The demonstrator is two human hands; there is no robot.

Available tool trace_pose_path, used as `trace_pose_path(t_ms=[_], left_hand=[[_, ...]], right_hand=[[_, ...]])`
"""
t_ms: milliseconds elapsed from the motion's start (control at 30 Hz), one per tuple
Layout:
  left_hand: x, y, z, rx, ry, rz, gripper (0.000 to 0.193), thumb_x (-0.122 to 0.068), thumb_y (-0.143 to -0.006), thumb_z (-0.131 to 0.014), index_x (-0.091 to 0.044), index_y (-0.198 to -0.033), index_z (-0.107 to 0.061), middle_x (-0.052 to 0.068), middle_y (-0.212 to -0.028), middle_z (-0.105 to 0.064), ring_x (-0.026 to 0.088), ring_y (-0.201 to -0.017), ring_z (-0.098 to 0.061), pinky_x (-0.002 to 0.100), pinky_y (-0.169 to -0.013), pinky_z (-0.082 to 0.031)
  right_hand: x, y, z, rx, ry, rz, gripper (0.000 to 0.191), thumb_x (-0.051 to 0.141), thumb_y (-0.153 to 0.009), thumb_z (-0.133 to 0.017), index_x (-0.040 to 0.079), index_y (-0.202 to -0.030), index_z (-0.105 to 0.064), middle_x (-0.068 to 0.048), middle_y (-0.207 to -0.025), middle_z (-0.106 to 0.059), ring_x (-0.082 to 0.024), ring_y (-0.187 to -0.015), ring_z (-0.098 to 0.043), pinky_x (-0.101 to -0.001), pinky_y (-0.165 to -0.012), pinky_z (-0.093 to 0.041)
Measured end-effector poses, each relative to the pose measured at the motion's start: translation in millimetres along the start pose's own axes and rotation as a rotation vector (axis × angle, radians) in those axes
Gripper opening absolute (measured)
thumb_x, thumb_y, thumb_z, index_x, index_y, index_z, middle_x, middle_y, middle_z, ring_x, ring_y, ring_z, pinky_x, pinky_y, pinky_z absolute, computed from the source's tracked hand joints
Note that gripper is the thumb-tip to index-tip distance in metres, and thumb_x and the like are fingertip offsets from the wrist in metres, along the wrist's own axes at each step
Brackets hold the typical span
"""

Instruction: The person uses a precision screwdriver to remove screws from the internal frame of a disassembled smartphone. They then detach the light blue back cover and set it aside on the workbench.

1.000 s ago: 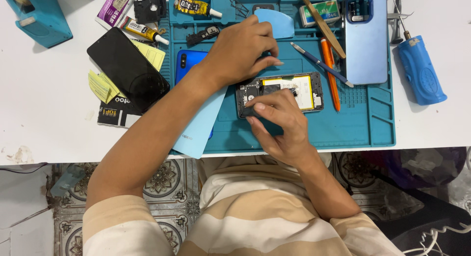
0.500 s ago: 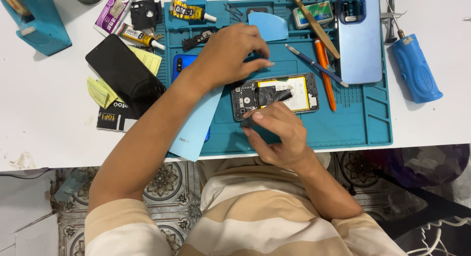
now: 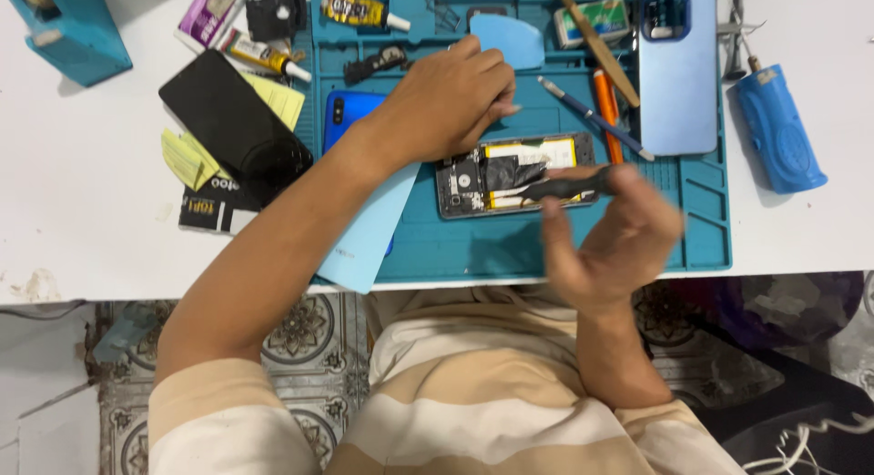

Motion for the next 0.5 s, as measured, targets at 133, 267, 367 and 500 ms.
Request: trace_pose_path(t_ms=[133,267,367,500], left_hand=[[2.3,-2.2,0.0,0.009,0.064,0.037,0.026,-0.027,-0.101,-0.077,-0.006,-0.094,-0.062,0.007,-0.093,-0.061,0.031,-0.092,-0.060,0.044,-0.074,-0.050],[-0.1,-5.9,3.9,0.007,0.204,0.018,0.023,-0.026,-0.096,-0.078,-0.007,-0.093,-0.066,0.007,-0.094,-0.066,0.030,-0.091,-0.065,0.043,-0.077,-0.052],[-2.6,-8.6,6.8,-0.022,0.362,0.018,0.017,-0.021,-0.103,-0.075,-0.005,-0.102,-0.068,0.008,-0.100,-0.068,0.027,-0.088,-0.067,0.037,-0.075,-0.053],[6.3,-12.7,-6.7,0.041,0.590,0.180,0.020,-0.025,-0.104,-0.073,-0.005,-0.103,-0.073,0.005,-0.088,-0.069,0.015,-0.074,-0.062,0.031,-0.064,-0.049]], right_hand=[[-8.7,-3.0,11.7,-0.065,0.076,0.016,0.060,-0.011,-0.100,-0.072,0.007,-0.144,-0.035,-0.019,-0.122,-0.053,-0.026,-0.096,-0.072,-0.0311,-0.082,-0.060],[-23.1,5.6,8.9,-0.067,0.046,-0.066,0.060,-0.010,-0.102,-0.071,0.009,-0.144,-0.033,-0.019,-0.122,-0.057,-0.026,-0.099,-0.073,-0.0295,-0.082,-0.060],[-31.7,12.7,12.8,-0.066,0.033,-0.120,0.056,-0.008,-0.107,-0.069,0.011,-0.142,-0.030,-0.021,-0.121,-0.064,-0.024,-0.104,-0.073,-0.0303,-0.089,-0.061],[-43.2,15.5,23.4,-0.166,0.010,-0.135,0.051,-0.007,-0.114,-0.067,0.018,-0.136,-0.028,-0.025,-0.122,-0.068,-0.024,-0.110,-0.076,-0.0299,-0.093,-0.066]])
Point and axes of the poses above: each hand's wrist, its own y-axis away from the middle knuckle, its own z-axis out of the back of the hand, x = y × z, the point moved 9 cm from there along -y, towards the middle knuckle
